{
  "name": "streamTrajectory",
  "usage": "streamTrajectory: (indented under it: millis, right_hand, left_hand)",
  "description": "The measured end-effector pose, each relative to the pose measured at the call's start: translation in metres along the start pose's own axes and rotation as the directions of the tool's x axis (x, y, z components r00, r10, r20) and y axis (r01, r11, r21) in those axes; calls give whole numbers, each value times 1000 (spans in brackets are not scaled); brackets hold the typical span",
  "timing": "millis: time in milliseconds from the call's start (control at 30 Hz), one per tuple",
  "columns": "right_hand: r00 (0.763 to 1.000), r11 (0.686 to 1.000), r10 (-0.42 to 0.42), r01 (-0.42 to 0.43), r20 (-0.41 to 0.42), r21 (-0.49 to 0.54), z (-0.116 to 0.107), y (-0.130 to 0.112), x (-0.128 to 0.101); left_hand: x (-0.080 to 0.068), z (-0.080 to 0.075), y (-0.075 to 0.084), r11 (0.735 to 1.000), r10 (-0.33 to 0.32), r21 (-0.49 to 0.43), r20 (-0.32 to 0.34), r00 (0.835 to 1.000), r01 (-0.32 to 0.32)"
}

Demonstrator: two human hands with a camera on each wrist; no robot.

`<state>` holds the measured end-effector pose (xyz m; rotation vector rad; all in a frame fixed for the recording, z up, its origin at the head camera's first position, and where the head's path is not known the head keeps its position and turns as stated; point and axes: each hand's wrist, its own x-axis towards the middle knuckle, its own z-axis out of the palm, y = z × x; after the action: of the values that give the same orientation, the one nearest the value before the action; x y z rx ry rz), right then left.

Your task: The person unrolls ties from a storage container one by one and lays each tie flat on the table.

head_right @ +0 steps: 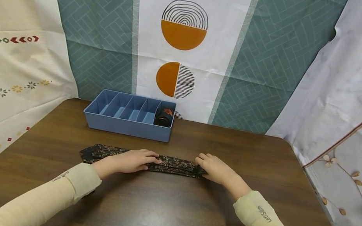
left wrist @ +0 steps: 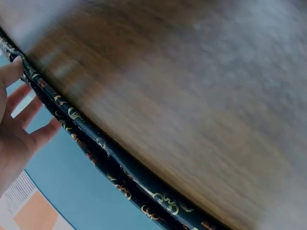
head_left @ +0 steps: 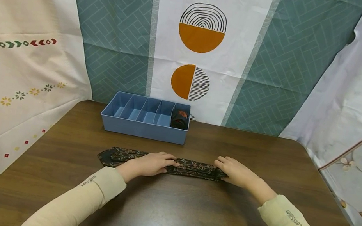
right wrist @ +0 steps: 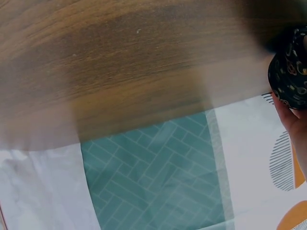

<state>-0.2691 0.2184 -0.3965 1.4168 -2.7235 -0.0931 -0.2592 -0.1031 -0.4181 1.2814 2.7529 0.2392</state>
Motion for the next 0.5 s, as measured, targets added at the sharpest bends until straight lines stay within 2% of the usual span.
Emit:
streamTrajectory:
  millis: [167,500]
  right_hand:
    - [1000,1000,-4,4,-4,-12,0,1,-1]
    - [999,999,22,-21,40,-26,1,1,0]
  left_hand:
    - [-3,-1,-1,1000,-3,-4,-2,1000,3]
    - [-6,1,-8,1000,-19,-18,11,1000,19]
